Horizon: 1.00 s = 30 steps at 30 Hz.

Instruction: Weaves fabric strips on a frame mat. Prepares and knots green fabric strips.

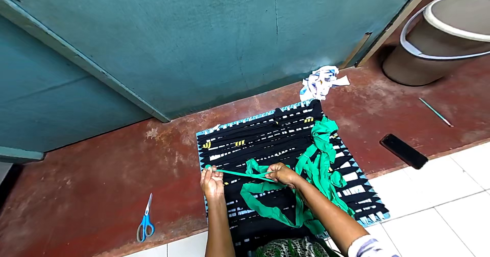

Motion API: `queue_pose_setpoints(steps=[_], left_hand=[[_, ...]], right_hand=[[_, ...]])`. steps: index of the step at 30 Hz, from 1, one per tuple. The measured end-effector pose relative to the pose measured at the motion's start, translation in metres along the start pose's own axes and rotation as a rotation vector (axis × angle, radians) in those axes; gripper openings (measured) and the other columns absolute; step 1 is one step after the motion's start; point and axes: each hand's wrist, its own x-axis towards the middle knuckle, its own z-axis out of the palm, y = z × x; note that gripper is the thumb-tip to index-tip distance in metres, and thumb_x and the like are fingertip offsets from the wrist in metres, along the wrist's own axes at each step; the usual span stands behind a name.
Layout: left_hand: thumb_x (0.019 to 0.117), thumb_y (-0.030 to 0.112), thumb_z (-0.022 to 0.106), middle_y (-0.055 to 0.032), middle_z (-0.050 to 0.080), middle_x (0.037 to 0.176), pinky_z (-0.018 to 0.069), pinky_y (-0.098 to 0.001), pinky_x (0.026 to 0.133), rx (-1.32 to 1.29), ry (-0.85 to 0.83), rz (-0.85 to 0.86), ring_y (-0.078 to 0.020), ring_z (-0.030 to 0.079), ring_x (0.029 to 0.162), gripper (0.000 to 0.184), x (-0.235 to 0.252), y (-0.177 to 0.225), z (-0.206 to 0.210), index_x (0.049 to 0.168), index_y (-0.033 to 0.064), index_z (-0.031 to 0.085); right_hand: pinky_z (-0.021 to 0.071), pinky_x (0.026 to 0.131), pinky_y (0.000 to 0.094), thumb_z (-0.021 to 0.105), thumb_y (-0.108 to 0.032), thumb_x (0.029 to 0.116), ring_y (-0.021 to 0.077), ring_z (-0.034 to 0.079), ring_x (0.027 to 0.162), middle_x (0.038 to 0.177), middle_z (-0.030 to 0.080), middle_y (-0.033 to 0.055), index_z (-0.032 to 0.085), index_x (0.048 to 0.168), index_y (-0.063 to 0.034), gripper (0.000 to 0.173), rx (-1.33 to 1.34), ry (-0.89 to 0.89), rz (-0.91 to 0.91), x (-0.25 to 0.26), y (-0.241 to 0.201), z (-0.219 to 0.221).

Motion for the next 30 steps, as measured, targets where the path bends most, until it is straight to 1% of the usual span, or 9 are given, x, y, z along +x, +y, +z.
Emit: queue_pose_setpoints(steps=[5, 8, 10, 12, 15, 19, 23, 26, 30], left_hand=[[0.1069, 0.001, 0.03, 0.0031, 0.062, 0.065, 0.0487, -0.0173, 0.047, 0.072, -0.171, -0.007, -0.0039, 0.055, 0.048, 0.024, 0.003, 0.003, -0.004, 0.097, 0.0094, 0.05], [0.1009, -0.005, 0.039, 0.0, 0.064, 0.071, 0.0511, -0.0196, 0.051, 0.552, -0.374, -0.026, -0.0045, 0.057, 0.051, 0.016, -0.004, 0.001, -0.011, 0.109, 0.0004, 0.051], [0.0954, -0.007, 0.053, -0.0091, 0.065, 0.093, 0.0537, -0.028, 0.069, 0.945, -0.505, 0.044, -0.012, 0.062, 0.075, 0.027, -0.01, -0.003, -0.013, 0.122, -0.0076, 0.056], [0.0894, -0.003, 0.063, -0.0229, 0.06, 0.136, 0.0511, -0.0443, 0.099, 1.107, -0.698, 0.205, -0.029, 0.061, 0.121, 0.043, -0.015, -0.011, -0.015, 0.132, -0.0091, 0.059], [0.0888, 0.01, 0.064, -0.0233, 0.052, 0.149, 0.0447, -0.0511, 0.109, 1.072, -0.996, 0.329, -0.0346, 0.048, 0.141, 0.05, -0.021, -0.024, -0.005, 0.136, -0.0065, 0.059], [0.0949, 0.006, 0.057, -0.0116, 0.073, 0.104, 0.0537, -0.029, 0.093, 0.968, -1.15, 0.168, -0.0101, 0.068, 0.098, 0.032, -0.029, -0.03, 0.01, 0.122, -0.0096, 0.065], [0.0971, 0.002, 0.049, 0.0038, 0.069, 0.08, 0.0555, -0.0216, 0.074, 0.719, -1.051, -0.125, -0.002, 0.065, 0.073, 0.025, -0.037, -0.036, 0.004, 0.113, -0.0053, 0.066], [0.098, 0.005, 0.045, 0.0083, 0.058, 0.064, 0.0443, -0.0155, 0.051, 0.569, -0.901, -0.285, 0.0007, 0.051, 0.052, 0.027, -0.048, -0.042, -0.001, 0.114, -0.0027, 0.065], [0.1014, 0.004, 0.04, 0.0088, 0.054, 0.061, 0.0405, -0.0126, 0.049, 0.409, -0.731, -0.337, 0.0028, 0.046, 0.049, 0.028, -0.057, -0.05, -0.001, 0.104, 0.0007, 0.067]], right_hand=[[0.0364, 0.054, 0.0206, 0.062, -0.003, 0.0985, 0.0028, 0.042, 0.053, 0.062, 0.048, -0.0043, 0.062, 0.084, -0.0013, 0.014, -0.035, 0.041, -0.092, -0.007, -0.004, -0.008], [0.0405, 0.058, 0.0191, 0.062, -0.001, 0.0985, 0.0017, 0.047, 0.059, 0.068, 0.053, -0.0029, 0.063, 0.092, 0.0013, 0.007, -0.057, 0.026, -0.161, -0.014, -0.02, -0.015], [0.0436, 0.064, 0.0202, 0.063, -0.002, 0.0982, 0.0022, 0.049, 0.065, 0.074, 0.057, -0.0003, 0.065, 0.095, 0.0033, 0.007, -0.141, -0.018, -0.207, -0.019, -0.032, -0.017], [0.0454, 0.073, 0.0271, 0.065, -0.006, 0.0974, 0.0075, 0.053, 0.074, 0.082, 0.06, 0.0045, 0.067, 0.096, 0.0036, 0.01, -0.288, -0.078, -0.241, -0.02, -0.042, -0.016], [0.0462, 0.079, 0.0381, 0.068, -0.012, 0.097, 0.0152, 0.057, 0.082, 0.087, 0.065, 0.0102, 0.07, 0.097, 0.0031, 0.015, -0.468, -0.169, -0.253, -0.018, -0.056, -0.01], [0.0491, 0.08, 0.0326, 0.069, -0.006, 0.0956, 0.0124, 0.059, 0.082, 0.091, 0.066, 0.0101, 0.069, 0.105, 0.0045, 0.014, -0.39, -0.158, -0.248, -0.023, -0.077, -0.007], [0.0501, 0.065, 0.0225, 0.064, 0.002, 0.0944, 0.0044, 0.057, 0.067, 0.081, 0.062, 0.0004, 0.063, 0.112, 0.0027, 0.018, -0.045, -0.028, -0.29, -0.022, -0.073, -0.016], [0.0483, 0.057, 0.0208, 0.061, 0.006, 0.095, 0.0052, 0.054, 0.06, 0.078, 0.059, -0.0005, 0.06, 0.113, 0.0015, 0.018, 0.242, 0.132, -0.265, -0.011, -0.067, -0.016], [0.0557, 0.076, 0.0304, 0.052, 0.001, 0.1032, 0.0164, 0.065, 0.097, 0.123, 0.061, 0.0146, 0.05, 0.135, 0.0043, 0.032, 0.461, 0.253, -0.226, 0.001, -0.051, -0.01]])
